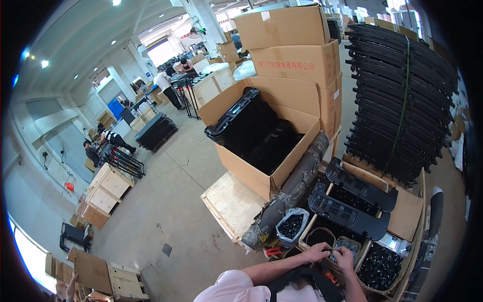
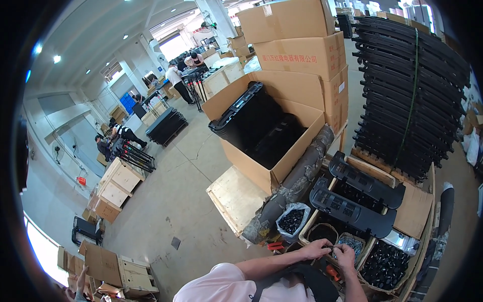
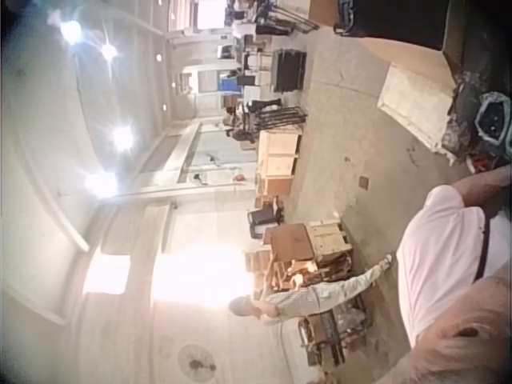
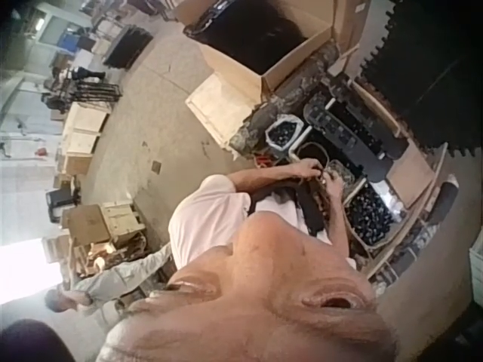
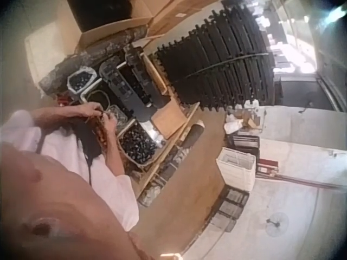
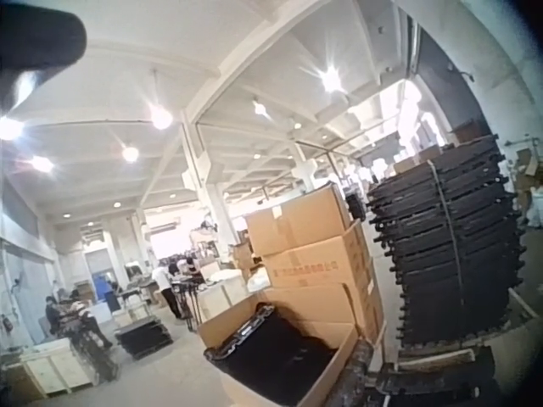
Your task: Assembling plastic components using a power screwdriver and manual fasteners.
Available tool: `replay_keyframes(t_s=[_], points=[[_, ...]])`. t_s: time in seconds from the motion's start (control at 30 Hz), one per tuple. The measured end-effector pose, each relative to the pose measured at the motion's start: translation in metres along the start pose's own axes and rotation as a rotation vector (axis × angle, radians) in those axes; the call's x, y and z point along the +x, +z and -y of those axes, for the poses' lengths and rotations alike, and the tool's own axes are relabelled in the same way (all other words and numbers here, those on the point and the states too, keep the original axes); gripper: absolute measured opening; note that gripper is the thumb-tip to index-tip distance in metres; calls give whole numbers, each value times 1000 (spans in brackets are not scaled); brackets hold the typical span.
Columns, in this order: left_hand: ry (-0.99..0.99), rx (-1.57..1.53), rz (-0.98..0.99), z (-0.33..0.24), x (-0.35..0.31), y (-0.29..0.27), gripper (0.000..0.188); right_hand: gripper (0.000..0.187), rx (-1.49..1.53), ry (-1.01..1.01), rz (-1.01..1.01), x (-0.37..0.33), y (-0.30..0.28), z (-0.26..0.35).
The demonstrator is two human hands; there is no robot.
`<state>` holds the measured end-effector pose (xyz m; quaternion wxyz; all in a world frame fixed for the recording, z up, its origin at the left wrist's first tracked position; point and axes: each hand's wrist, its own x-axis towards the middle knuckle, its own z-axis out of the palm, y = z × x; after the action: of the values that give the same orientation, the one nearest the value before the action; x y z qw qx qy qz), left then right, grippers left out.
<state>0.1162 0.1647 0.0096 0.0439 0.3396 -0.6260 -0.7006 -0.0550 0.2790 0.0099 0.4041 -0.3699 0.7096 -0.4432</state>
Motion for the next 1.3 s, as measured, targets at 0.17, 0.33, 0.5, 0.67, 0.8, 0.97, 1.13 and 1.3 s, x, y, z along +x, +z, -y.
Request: replay_keyframes(t_s=[0.17, 0.33, 0.5, 0.67, 0.8, 0.97, 1.13, 1.3], points=[[6, 140, 35, -3, -3, 3, 35, 23, 35, 53, -81, -14, 1, -3], [281, 529, -75, -9, 13, -9, 36, 30, -180, -54, -94, 0, -3, 2], [284, 595, -35, -73, 36, -6, 35, 29, -85, -53, -221, 18, -30, 17], [284, 696, 14, -116, 78, 34, 37, 21, -55, -64, -388, 18, -80, 39], [380, 750, -79, -131, 103, 62, 36, 19, -155, -87, -518, 28, -104, 38], [394, 825, -101, -128, 127, 82, 35, 17, -259, -71, -566, 34, -119, 26], [377, 888, -112, -119, 133, 83, 34, 16, -312, -96, -501, 44, -122, 14], [344, 911, -76, -124, 134, 83, 34, 15, -337, -132, -474, 43, -126, 12]])
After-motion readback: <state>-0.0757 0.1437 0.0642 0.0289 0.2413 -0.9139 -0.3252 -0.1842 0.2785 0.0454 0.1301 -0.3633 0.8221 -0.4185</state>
